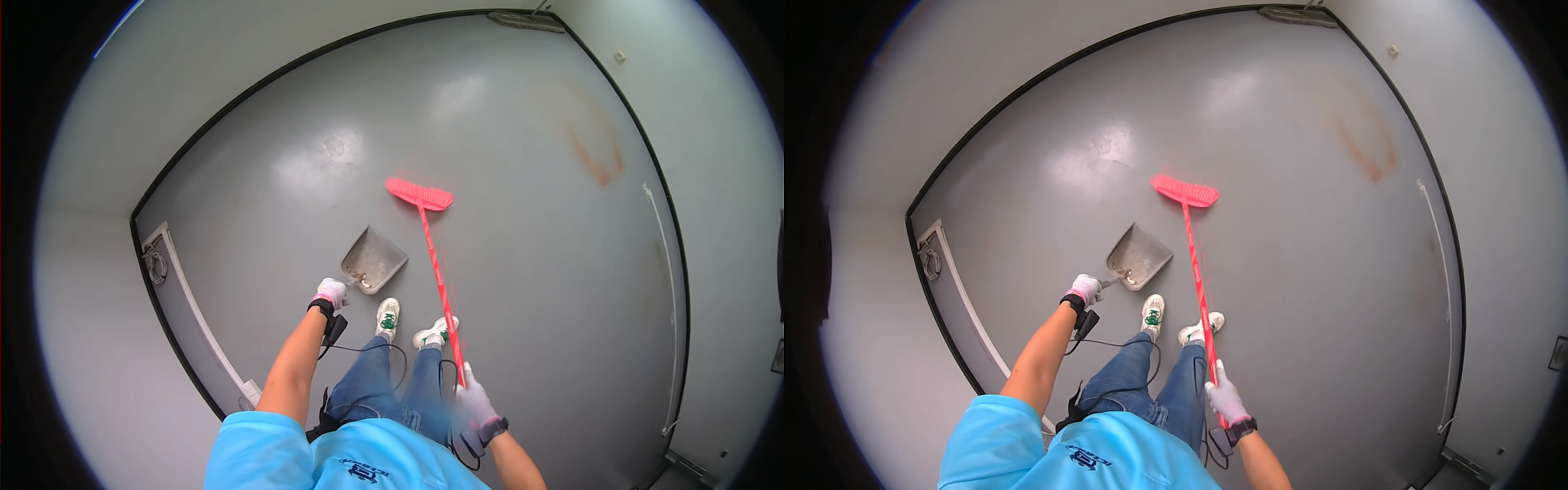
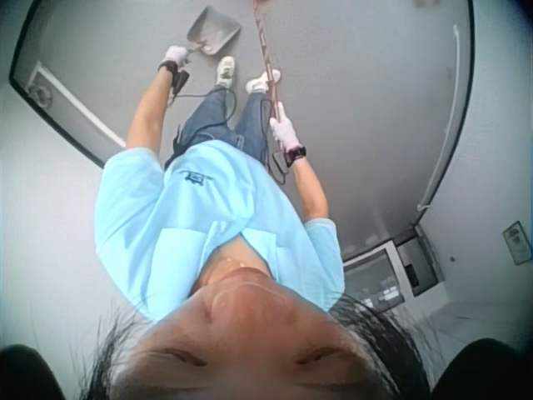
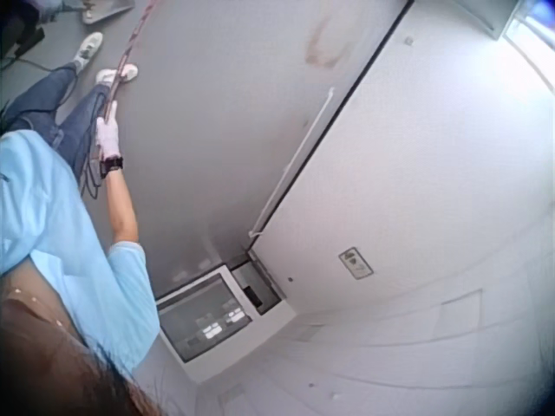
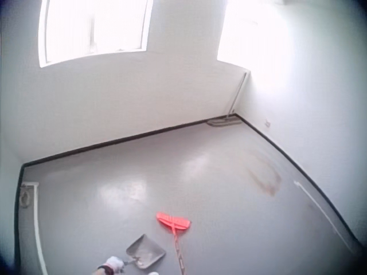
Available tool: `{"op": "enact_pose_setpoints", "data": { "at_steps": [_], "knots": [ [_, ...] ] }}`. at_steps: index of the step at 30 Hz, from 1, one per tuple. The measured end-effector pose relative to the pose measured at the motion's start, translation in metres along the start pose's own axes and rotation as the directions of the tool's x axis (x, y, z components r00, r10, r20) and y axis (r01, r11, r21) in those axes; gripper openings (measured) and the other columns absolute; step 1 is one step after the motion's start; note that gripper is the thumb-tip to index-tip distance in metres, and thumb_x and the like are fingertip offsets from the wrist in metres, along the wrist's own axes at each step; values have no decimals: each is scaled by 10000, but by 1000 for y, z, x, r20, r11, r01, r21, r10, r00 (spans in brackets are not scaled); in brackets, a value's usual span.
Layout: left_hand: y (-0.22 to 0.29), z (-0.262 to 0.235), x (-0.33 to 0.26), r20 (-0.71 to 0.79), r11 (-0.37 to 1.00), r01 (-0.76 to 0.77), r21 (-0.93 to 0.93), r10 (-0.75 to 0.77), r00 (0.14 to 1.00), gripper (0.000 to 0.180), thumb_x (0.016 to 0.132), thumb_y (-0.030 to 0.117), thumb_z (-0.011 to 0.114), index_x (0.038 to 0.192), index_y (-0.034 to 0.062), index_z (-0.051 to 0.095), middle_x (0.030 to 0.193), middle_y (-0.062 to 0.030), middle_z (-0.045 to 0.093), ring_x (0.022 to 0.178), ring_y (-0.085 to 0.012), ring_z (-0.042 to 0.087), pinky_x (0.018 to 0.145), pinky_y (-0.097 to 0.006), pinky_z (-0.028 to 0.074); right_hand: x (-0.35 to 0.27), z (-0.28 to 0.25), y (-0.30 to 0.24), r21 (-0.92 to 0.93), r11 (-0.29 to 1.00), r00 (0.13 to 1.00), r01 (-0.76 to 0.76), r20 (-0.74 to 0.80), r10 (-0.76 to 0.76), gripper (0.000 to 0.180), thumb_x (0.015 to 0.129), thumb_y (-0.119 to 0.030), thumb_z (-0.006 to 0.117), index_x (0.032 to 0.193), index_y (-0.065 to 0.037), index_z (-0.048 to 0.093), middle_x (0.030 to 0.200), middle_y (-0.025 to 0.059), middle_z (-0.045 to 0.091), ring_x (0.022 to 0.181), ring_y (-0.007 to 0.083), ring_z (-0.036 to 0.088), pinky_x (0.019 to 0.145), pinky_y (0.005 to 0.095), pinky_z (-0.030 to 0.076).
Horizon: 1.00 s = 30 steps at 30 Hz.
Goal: The person is sweeping the floor using a broom and a metal dustpan.
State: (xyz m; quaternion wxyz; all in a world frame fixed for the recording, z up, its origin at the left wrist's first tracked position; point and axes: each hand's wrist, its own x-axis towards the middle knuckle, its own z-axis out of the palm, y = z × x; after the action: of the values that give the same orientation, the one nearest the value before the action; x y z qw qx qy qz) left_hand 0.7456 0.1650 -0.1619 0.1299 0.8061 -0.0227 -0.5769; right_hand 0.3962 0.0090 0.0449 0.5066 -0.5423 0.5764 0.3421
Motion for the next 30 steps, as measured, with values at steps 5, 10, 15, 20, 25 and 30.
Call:
{"op": "enact_pose_setpoints", "data": {
  "at_steps": [5, 10, 15, 20, 25, 30],
  "knots": [
    [-5, 1, 10, 98, 572, -262, 777, 302, 948, 238, 737, 191, 678, 973, 158, 673, 846, -108, 661, 781, -263, 646, 710, -327, 531, -92, 16, 56, 340, 909, 929, -239, 352, 113, 739, 859, -105, 500, 1452, -236, 80, 629, -34, 419, 436, 52, 346, 397, 210, 338],
    [-27, 14, 39, 70, 693, -257, 674, 287, 955, 328, 783, 261, 649, 1110, 263, 628, 787, -129, 637, 722, -280, 636, 675, -350, 526, -161, -20, 58, 404, 896, 948, -187, 312, 57, 679, 840, -56, 527, 1434, -192, 228, 606, -88, 360, 438, 31, 310, 380, 185, 272],
    [-51, 21, 20, -84, 927, -158, 340, 198, 977, 200, 778, 165, 593, 919, 29, 638, 678, -110, 617, 532, -182, 624, 490, -321, 488, -160, -52, 33, 350, 925, 957, -148, 286, 45, 701, 844, -63, 519, 1443, -197, 179, 580, -84, 344, 420, 30, 305, 370, 182, 265],
    [-147, 27, -66, -13, 901, 147, -409, -167, 986, 492, 729, 66, 525, 1209, -34, 484, 755, -128, 619, 502, -156, 559, 431, -299, 426, -138, -44, 34, 269, 963, 988, -7, 148, -34, 586, 822, -155, 572, 1361, -88, 350, 696, -34, 470, 546, 85, 445, 485, 231, 400],
    [-231, 84, -126, 0, 786, 160, -598, -200, 980, 647, 763, 94, 544, 1369, 24, 329, 930, -98, 620, 553, -131, 561, 501, -269, 430, -109, -28, 56, -214, 977, 997, -13, -77, -3, 349, 812, -310, 557, 956, 7, 564, 840, 216, 605, 790, 326, 588, 695, 399, 462],
    [-257, 160, -97, -73, 848, 291, -443, -358, 931, 620, 758, 74, 548, 1354, 92, 379, 1041, -155, 617, 761, -202, 646, 649, -326, 509, -71, -32, 75, -363, 931, 996, -24, -88, -8, 360, 810, -320, 559, 946, 13, 565, 846, 221, 606, 801, 332, 587, 703, 402, 459]
  ]
}}
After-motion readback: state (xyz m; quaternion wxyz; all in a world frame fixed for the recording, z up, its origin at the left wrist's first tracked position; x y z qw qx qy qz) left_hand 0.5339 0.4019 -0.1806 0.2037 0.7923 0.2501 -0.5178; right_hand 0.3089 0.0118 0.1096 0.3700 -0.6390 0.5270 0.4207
